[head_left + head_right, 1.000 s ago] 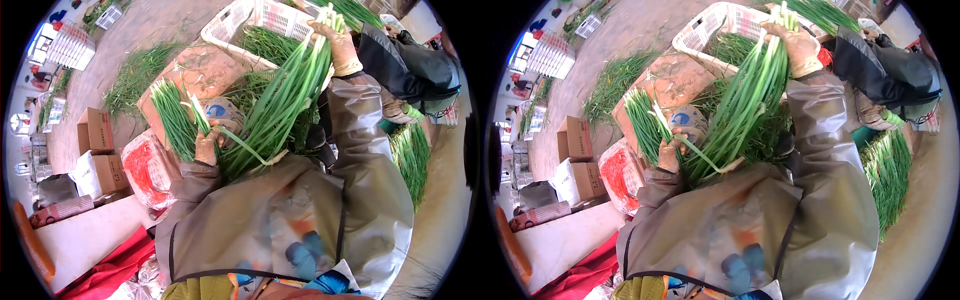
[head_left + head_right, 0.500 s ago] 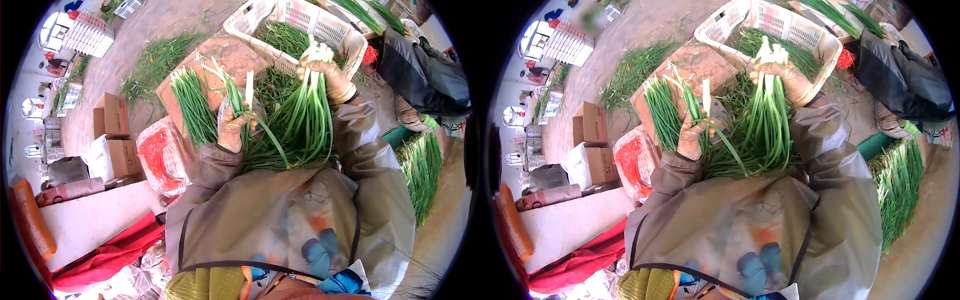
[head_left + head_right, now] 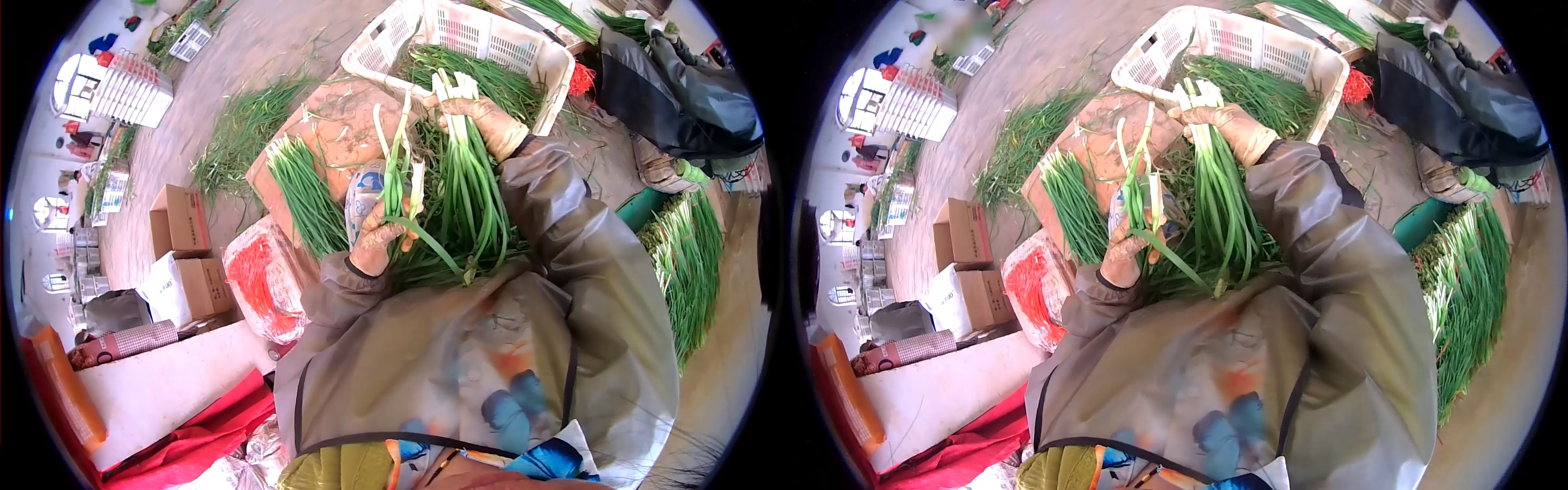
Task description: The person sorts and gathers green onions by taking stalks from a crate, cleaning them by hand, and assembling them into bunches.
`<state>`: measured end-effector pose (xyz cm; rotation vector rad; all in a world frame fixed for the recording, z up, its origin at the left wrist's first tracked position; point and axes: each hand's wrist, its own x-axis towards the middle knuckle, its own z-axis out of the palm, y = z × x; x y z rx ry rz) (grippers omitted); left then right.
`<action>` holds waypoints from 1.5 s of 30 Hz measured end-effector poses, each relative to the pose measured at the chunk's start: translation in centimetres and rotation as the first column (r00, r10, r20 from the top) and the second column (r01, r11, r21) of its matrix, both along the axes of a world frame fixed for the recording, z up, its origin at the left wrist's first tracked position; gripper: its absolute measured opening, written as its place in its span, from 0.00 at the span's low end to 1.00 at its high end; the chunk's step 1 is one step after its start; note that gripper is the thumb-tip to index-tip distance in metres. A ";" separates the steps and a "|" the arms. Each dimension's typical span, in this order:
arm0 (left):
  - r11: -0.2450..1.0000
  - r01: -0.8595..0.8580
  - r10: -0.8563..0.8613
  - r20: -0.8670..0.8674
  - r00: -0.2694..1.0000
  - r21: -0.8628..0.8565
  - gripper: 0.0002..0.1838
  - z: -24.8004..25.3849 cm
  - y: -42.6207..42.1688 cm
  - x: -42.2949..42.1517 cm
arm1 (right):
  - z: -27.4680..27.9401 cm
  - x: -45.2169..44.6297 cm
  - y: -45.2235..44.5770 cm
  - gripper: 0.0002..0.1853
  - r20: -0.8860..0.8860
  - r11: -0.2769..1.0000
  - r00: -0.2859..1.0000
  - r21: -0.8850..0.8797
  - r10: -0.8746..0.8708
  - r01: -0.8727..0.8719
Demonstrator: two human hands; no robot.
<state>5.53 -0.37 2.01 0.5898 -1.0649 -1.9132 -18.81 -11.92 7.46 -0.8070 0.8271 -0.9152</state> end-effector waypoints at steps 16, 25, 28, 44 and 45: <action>0.985 -0.170 0.173 -0.087 0.981 0.039 0.32 0.6 -0.8 1.2 | 1.7 1.2 2.2 0.13 0.287 0.984 0.947 -0.138 0.147 -0.111; 0.973 -0.172 0.191 -0.124 0.974 0.151 0.35 0.1 0.2 1.7 | 1.0 0.8 0.9 0.22 -0.017 0.990 0.998 -0.129 0.055 -0.057; 0.988 -0.124 0.133 -0.112 0.985 0.090 0.33 0.5 0.4 1.0 | 0.0 2.4 0.6 0.23 0.104 0.990 0.985 -0.043 0.139 -0.135; 0.999 -0.051 0.051 0.019 0.999 0.018 0.30 0.2 -0.1 1.7 | 2.3 2.8 3.3 0.20 0.221 0.969 0.954 -0.191 0.201 -0.160; 0.998 -0.053 0.053 0.018 0.998 0.020 0.30 0.2 0.1 1.7 | 1.8 2.3 3.1 0.21 0.200 0.970 0.961 -0.188 0.192 -0.154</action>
